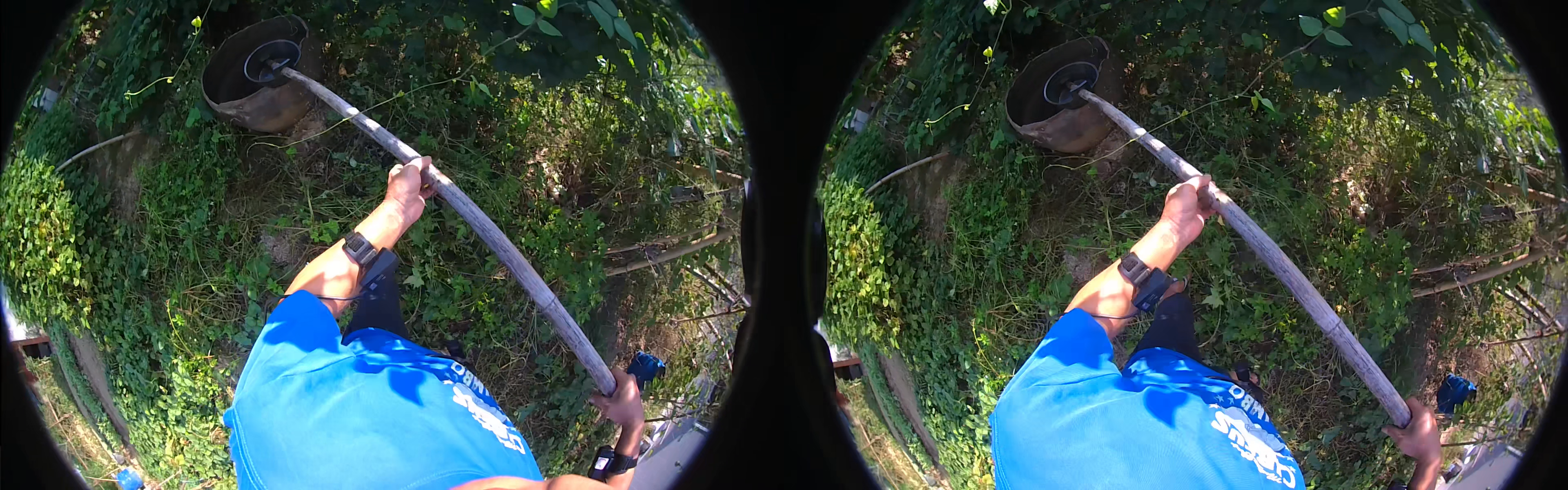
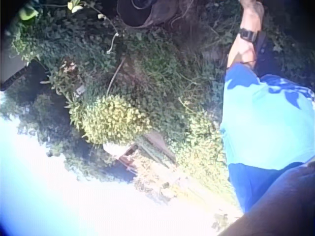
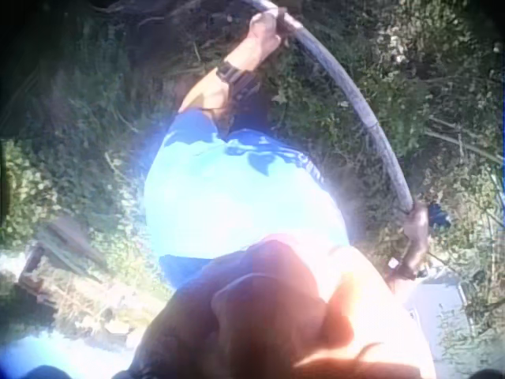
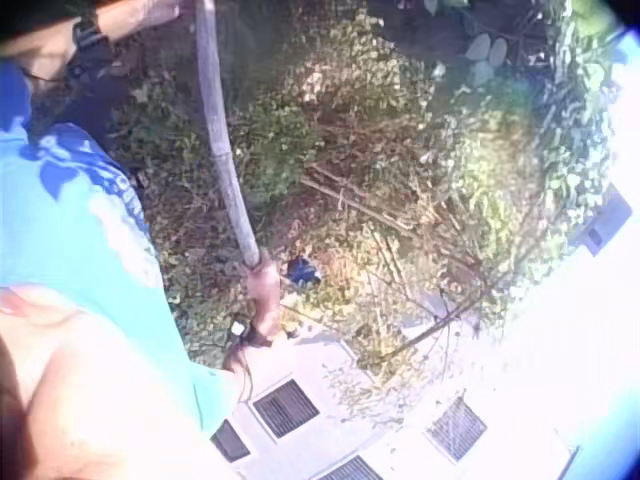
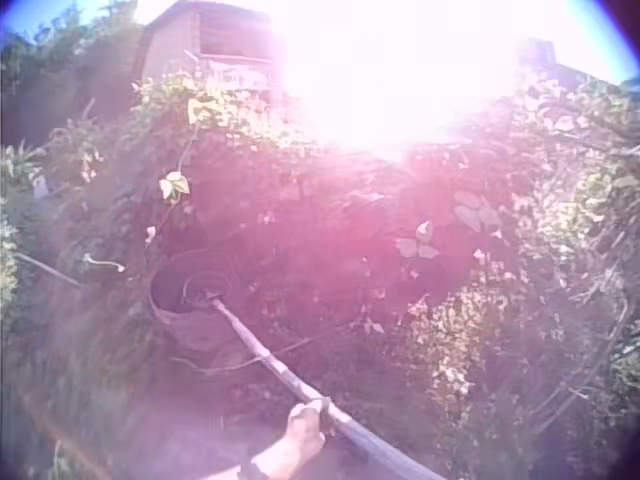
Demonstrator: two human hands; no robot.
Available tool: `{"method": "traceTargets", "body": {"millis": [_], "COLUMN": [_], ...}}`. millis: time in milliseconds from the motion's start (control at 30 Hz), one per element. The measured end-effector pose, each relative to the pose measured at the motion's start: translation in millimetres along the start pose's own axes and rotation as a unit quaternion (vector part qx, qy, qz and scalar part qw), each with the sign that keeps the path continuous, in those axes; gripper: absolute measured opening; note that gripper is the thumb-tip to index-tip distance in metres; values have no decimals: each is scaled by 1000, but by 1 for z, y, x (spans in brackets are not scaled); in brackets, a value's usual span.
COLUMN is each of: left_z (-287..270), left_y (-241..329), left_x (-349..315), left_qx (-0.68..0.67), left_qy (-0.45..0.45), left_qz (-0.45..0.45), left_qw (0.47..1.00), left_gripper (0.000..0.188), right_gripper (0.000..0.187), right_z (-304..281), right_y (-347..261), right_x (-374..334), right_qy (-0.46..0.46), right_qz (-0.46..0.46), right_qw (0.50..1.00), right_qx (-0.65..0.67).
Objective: The person walks along a dirt path beside a dense patch of leafy vines, briefly touching the foliage. They then pick up a long-handled tool and use it to pull and clear the vines from the ground, moving the vegetation into a nearby bucket.
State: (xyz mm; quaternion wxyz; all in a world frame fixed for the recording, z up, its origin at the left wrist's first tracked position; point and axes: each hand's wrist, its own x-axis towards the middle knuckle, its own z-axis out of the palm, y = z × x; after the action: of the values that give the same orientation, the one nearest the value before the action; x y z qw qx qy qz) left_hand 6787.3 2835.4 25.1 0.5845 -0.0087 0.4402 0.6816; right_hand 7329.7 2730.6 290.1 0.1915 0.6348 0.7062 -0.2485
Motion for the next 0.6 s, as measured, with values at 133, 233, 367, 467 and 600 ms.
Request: {"method": "traceTargets", "body": {"millis": [133,233,367,467,600], "left_z": [10,11,-29,-81,-141], "left_y": [134,216,309,366,404], "left_x": [122,181,235,279,332], "left_qx": [-139,-211,-248,-331,-346], "left_qy": [-111,-122,-123,-43,-37], "left_qz": [110,147,174,183,125], "left_qw": [978,959,945,925,929], "left_gripper": [13,15,21,29,58], "right_gripper": [36,31,13,13,15], "right_z": [-97,-136,-132,-114,-94], "right_y": [-201,-356,-556,-669,-757], "right_x": [115,192,246,252,261], "right_qy": [175,375,538,542,466], "right_qz": [-210,-350,-421,-429,-439], "right_qw": [961,823,608,550,532], "right_qx": [-42,-246,-405,-468,-554]}}
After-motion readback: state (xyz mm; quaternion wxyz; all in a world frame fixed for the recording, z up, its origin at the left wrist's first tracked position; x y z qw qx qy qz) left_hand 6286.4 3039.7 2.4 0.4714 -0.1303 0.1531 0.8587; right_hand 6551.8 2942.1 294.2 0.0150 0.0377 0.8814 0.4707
